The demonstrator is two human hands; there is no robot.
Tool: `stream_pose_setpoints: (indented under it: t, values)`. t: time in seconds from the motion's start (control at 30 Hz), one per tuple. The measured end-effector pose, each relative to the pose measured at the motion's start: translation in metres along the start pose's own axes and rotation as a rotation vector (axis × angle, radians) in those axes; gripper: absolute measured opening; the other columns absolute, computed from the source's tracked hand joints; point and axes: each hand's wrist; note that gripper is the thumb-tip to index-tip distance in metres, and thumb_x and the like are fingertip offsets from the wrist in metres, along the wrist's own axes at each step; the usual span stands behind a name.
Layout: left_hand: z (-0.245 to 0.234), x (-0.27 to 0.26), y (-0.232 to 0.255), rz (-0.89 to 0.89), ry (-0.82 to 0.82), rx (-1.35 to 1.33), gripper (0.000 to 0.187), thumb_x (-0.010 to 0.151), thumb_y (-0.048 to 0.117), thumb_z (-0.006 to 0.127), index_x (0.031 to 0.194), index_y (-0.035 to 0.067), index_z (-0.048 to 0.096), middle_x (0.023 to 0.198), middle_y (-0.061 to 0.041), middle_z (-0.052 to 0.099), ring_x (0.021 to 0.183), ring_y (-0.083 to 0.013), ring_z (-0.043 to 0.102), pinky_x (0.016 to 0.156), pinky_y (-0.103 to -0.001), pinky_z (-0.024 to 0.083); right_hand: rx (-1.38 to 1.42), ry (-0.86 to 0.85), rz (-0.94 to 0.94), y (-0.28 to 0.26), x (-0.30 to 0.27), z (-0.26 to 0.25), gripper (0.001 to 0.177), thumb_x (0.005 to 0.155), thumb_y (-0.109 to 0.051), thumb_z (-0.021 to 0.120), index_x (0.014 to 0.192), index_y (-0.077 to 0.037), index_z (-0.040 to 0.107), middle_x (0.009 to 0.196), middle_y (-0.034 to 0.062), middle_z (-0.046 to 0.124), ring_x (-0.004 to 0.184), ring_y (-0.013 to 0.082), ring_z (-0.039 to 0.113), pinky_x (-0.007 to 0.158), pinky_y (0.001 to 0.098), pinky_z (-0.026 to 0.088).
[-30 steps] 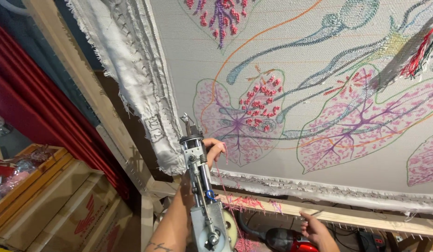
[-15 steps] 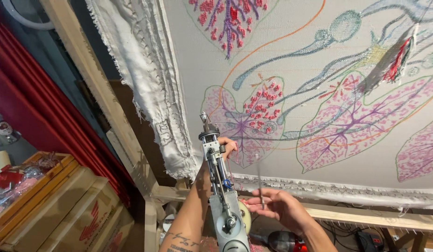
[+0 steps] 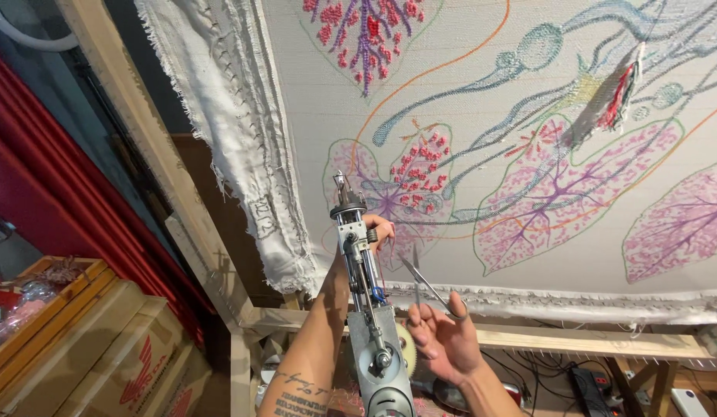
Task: Using a tufting gun to create a patterned rug on a frame.
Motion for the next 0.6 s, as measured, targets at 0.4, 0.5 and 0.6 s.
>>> stream_pose_setpoints:
  t: [0.4,0.5,0.6]
  values:
    - [0.023,-0.011,0.019,-0.045,-0.059,-0.09,0.007,0.077,0.007,0.057,0.072,0.005,0.062,0.073,-0.004,0.062,0.057,-0.0076,0.041,0.054,-0.02,0.036,0.11,-0.013,-0.045,-0.004,0.008,0.021,0.053,0.088,-0.054,0.042,0.088,-0.002,0.049,0.063,0.0042,0.052,0.043,0.007,0.041,0.043,0.0161,0.037]
    - [0.023,-0.013,0.013,-0.033,-0.095,-0.117,0.006,0.077,0.01,0.058,0.075,0.005,0.062,0.076,-0.003,0.062,0.06,-0.0066,0.041,0.055,-0.019,0.034,0.072,0.038,-0.077,-0.004,0.004,0.018,0.048,0.088,-0.05,0.046,0.087,-0.002,0.048,0.062,0.0028,0.048,0.041,0.0056,0.038,0.039,0.0148,0.033]
    - [0.026,-0.014,0.014,-0.06,-0.104,-0.119,0.009,0.079,0.013,0.06,0.075,0.005,0.063,0.078,-0.005,0.063,0.065,-0.0087,0.047,0.058,-0.02,0.035,0.016,0.098,-0.111,-0.003,0.001,0.015,0.042,0.087,-0.045,0.05,0.086,-0.004,0.048,0.058,-0.0004,0.045,0.038,0.0043,0.038,0.035,0.0133,0.032]
Point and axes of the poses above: each hand's wrist, its own x-axis towards the middle knuckle, its own z-axis out of the palm, y = z × x
